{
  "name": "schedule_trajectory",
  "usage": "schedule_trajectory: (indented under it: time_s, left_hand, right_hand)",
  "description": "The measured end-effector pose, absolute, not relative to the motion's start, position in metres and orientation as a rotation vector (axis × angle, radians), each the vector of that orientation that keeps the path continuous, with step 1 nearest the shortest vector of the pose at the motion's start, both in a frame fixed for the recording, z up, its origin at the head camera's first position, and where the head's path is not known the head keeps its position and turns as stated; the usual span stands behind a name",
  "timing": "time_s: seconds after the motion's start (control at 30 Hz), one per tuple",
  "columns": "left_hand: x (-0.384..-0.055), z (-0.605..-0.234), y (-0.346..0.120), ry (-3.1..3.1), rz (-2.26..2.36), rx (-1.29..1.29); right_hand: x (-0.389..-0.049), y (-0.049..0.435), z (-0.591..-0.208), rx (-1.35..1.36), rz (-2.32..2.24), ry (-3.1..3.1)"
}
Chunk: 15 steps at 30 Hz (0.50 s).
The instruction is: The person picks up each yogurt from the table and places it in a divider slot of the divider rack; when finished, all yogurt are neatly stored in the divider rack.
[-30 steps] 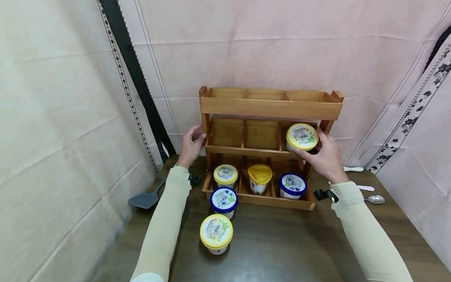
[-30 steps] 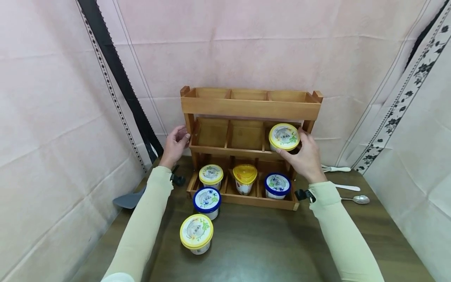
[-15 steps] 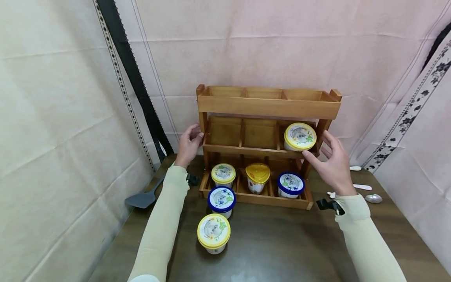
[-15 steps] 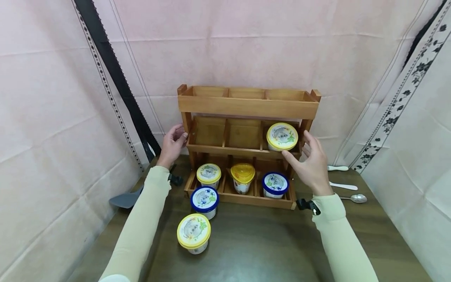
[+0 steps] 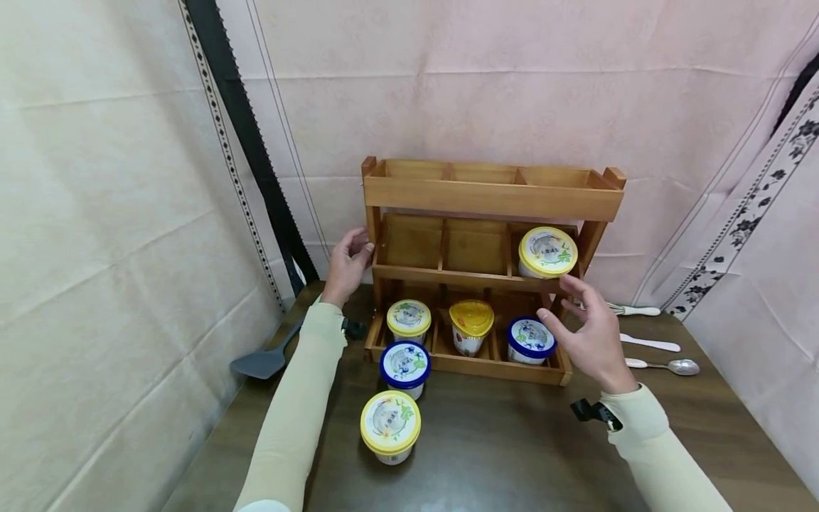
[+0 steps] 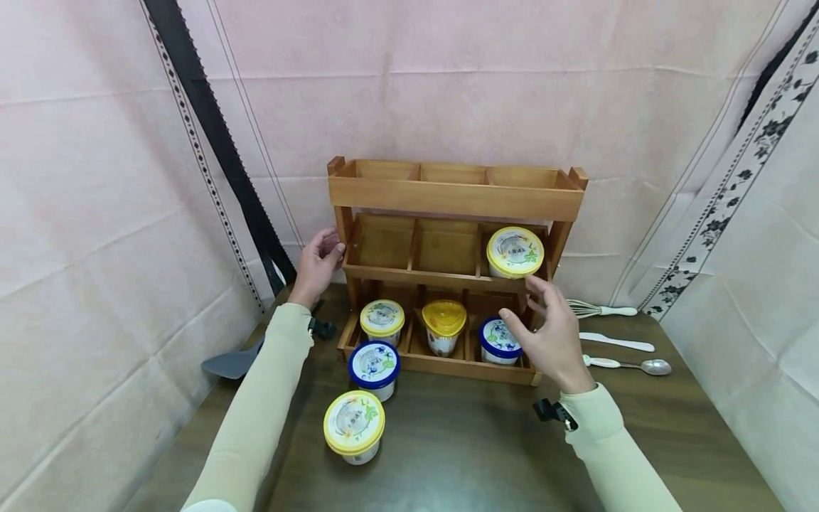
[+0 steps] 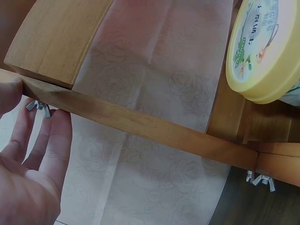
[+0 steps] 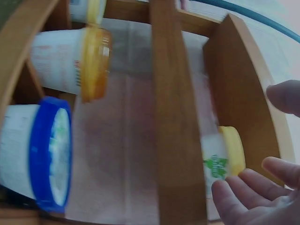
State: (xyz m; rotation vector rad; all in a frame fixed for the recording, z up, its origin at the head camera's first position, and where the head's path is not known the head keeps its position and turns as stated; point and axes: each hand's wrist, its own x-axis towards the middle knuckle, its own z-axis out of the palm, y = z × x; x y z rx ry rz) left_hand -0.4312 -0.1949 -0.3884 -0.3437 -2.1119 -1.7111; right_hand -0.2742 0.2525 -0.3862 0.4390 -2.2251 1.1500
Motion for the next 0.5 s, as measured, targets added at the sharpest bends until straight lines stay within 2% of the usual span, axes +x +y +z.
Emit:
schedule_trajectory:
  time_s: [0.5]
  left_hand:
    - [-0.431,-0.390,-0.196,-2.113,-1.665,-0.357]
  right_hand:
    - [-0.266,0.212,-0.427,0.677,1.228,-2.436]
